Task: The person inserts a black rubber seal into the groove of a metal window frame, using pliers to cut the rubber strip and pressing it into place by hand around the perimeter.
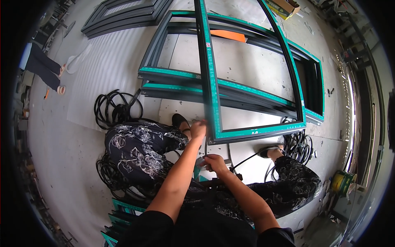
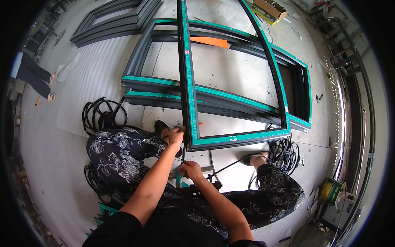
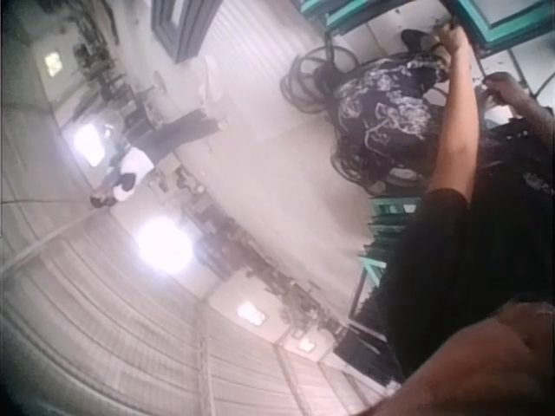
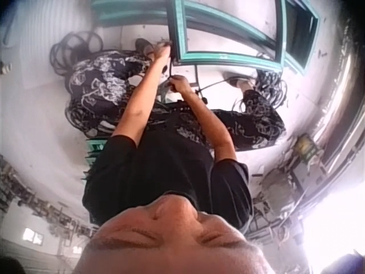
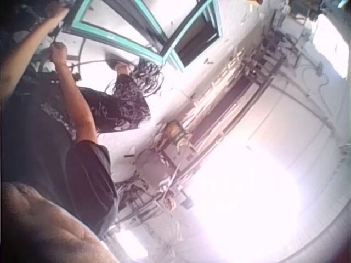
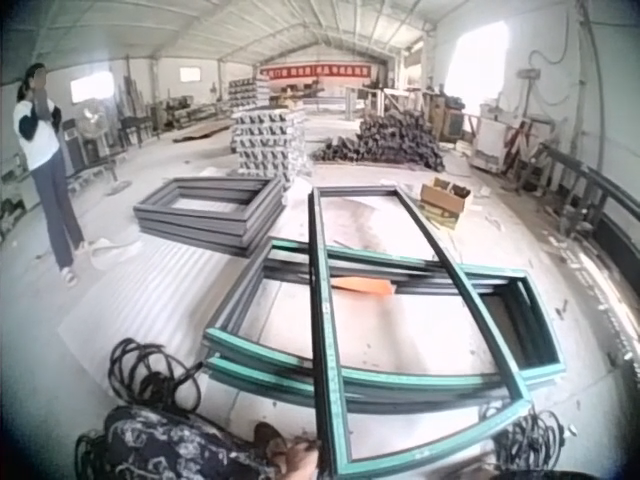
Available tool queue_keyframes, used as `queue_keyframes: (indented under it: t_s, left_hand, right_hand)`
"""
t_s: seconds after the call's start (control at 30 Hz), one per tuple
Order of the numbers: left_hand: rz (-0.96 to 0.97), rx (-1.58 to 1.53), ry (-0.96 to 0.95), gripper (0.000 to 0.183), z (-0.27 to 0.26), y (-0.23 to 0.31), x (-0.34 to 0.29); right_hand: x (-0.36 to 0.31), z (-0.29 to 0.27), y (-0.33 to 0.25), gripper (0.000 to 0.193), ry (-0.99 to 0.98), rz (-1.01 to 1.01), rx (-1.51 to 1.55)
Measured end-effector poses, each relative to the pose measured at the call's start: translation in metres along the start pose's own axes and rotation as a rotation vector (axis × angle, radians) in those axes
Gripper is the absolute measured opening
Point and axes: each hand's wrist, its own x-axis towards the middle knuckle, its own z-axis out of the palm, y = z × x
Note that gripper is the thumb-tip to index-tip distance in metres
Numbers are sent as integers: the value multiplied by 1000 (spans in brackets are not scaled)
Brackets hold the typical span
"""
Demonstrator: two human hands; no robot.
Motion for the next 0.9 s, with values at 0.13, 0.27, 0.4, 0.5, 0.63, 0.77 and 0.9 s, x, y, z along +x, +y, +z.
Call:
queue_keyframes:
  t_s: [0.13,0.27,0.4,0.5,0.63,0.77,0.9]
  left_hand:
    - [-310,-374,-184,22,-4,13,-22]
    - [-168,-58,-72,18,0,-1,-14]
    - [-134,-141,-80,17,0,-15,-15]
    - [-86,-69,-78,19,0,-24,-9]
    - [-20,106,27,22,3,-25,-12]
    - [-78,-107,-15,20,8,-12,-33]
    - [-79,-139,17,17,5,-27,-18]
  right_hand:
    - [4,-2,7,20,30,-14,2]
    - [2,5,3,19,53,-62,-64]
    - [-1,4,4,20,83,-82,-24]
    - [-2,8,4,21,119,-117,-27]
    - [4,6,8,21,166,-262,-108]
    - [6,-3,10,19,148,-216,-110]
    - [7,4,6,19,90,-194,-131]
